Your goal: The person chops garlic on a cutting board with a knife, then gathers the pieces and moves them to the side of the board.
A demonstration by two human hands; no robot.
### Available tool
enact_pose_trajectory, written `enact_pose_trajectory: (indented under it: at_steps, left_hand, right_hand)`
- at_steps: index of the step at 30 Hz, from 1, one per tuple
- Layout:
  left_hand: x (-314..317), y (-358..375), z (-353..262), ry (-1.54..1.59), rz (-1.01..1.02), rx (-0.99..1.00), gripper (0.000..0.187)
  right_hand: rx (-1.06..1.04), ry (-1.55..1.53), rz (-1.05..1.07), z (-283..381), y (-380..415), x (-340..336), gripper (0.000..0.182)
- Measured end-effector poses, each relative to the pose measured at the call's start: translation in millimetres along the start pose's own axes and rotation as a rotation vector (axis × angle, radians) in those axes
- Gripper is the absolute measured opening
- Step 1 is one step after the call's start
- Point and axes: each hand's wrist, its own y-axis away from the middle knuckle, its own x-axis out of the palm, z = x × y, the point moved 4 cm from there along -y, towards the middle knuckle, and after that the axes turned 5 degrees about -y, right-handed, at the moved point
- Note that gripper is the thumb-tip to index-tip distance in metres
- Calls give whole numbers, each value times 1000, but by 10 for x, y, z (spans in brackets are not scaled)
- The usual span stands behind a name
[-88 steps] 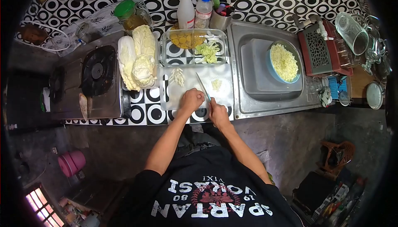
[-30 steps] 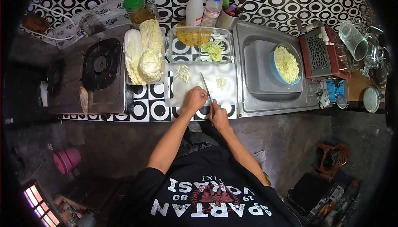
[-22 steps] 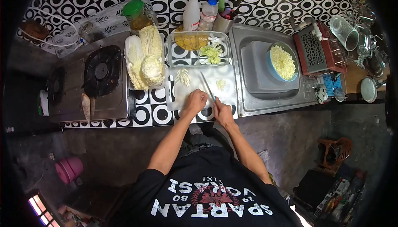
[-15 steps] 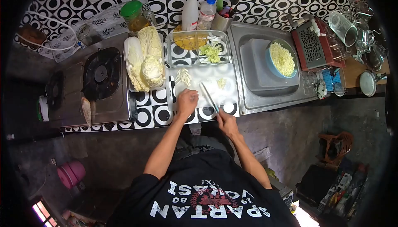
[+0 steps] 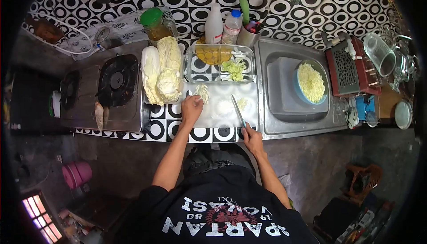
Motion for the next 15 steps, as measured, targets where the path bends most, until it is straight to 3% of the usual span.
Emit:
enact_pose_trajectory:
  at_steps: [4,15]
  left_hand:
    - [27,-203,-46,-74,-44,6,20]
    - [59,-381,-132,-325,89,-78,19]
  right_hand:
    - [-141,-34,-11,-115,-30,-10,30]
    - [-83,-136,186,-162,-50,-143,27]
